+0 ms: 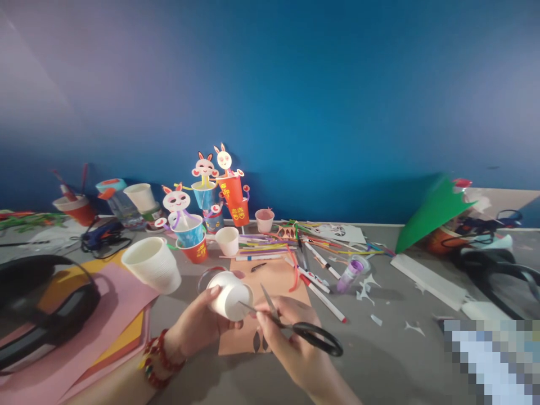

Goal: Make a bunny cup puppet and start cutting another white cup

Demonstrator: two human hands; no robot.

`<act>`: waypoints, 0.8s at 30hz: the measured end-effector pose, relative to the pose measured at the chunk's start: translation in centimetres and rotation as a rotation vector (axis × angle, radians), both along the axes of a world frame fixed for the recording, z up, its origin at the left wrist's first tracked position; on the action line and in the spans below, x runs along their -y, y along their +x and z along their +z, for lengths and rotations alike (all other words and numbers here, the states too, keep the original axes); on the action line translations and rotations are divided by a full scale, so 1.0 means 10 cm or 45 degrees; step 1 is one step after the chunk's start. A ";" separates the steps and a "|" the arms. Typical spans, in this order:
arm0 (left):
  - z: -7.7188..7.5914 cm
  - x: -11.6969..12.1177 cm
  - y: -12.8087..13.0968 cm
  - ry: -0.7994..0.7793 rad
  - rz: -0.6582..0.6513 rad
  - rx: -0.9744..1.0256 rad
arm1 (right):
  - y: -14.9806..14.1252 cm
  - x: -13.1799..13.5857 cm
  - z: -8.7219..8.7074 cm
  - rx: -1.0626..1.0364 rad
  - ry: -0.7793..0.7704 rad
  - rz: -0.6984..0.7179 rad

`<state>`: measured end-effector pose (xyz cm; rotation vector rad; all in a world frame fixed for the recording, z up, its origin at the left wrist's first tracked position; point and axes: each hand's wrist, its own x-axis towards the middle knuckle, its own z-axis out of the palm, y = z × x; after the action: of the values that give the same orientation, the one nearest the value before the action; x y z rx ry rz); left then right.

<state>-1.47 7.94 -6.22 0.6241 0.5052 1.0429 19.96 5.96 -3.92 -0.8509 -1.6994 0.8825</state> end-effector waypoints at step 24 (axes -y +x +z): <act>0.02 0.02 0.05 -0.011 0.039 -0.098 | 0.03 -0.05 0.12 0.129 0.262 -0.001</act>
<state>-1.00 7.74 -6.05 0.6522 0.5876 1.0481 20.23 6.47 -2.72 -0.7672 -1.8420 0.6592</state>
